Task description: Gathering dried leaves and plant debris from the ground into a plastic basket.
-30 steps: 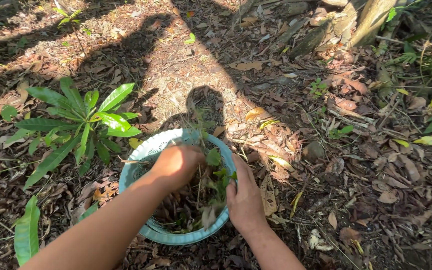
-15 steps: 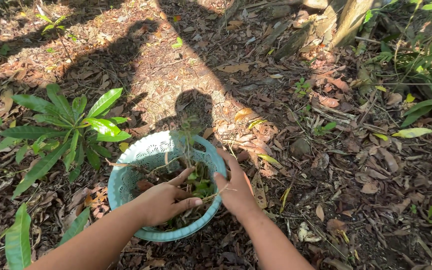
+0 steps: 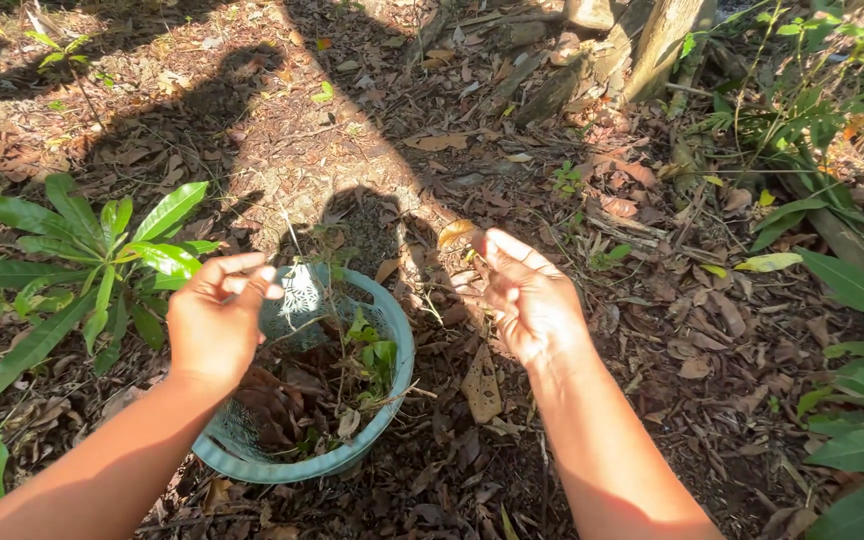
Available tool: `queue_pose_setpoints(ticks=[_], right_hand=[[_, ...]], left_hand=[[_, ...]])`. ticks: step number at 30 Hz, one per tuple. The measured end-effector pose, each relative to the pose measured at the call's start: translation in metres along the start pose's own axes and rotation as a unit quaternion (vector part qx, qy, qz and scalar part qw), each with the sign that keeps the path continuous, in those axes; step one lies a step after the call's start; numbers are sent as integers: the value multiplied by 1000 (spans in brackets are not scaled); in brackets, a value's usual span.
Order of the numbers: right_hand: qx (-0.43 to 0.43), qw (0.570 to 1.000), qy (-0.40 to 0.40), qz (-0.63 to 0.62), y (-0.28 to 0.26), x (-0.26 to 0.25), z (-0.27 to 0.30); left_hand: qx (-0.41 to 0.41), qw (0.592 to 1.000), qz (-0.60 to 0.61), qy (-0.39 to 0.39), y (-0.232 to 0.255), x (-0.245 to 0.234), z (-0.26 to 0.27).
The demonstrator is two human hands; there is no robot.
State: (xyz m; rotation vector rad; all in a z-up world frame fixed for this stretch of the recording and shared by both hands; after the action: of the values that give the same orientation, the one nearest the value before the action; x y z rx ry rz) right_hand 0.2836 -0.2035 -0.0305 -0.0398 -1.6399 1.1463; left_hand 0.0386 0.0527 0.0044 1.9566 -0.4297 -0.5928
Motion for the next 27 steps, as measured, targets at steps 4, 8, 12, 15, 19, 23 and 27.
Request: queue_pose_setpoints(ticks=[4, 8, 12, 15, 19, 23, 27], right_hand=[[-24, 876, -428, -222, 9, -3, -12], [38, 961, 110, 252, -7, 35, 27], [33, 959, 15, 281, -5, 78, 39], [47, 894, 30, 444, -3, 106, 61], [-44, 866, -138, 478, 60, 70, 19], [3, 843, -142, 520, 17, 167, 91], [-75, 443, -96, 888, 22, 170, 101]], left_hand=[[-34, 995, 14, 94, -13, -22, -6], [-72, 991, 5, 111, -11, -25, 0], [-98, 988, 13, 120, -9, -23, 3], [-71, 989, 29, 124, -1, -24, 2], [-54, 989, 2, 136, 1, -26, 2], [-19, 985, -115, 130, 18, -22, 9], [58, 939, -330, 71, 60, -2, 21]])
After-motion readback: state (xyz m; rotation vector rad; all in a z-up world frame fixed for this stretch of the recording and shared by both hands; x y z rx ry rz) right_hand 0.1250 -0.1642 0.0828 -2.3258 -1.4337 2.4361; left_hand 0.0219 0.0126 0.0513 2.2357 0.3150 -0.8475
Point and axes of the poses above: each hand's wrist, its own z-axis away from the middle knuckle, its own x-axis out of the palm, y = z × x, the point moved 9 cm from there along -z, towards the middle knuckle, and after that the axes turned 4 degrees about x, right-handed, at the moved point
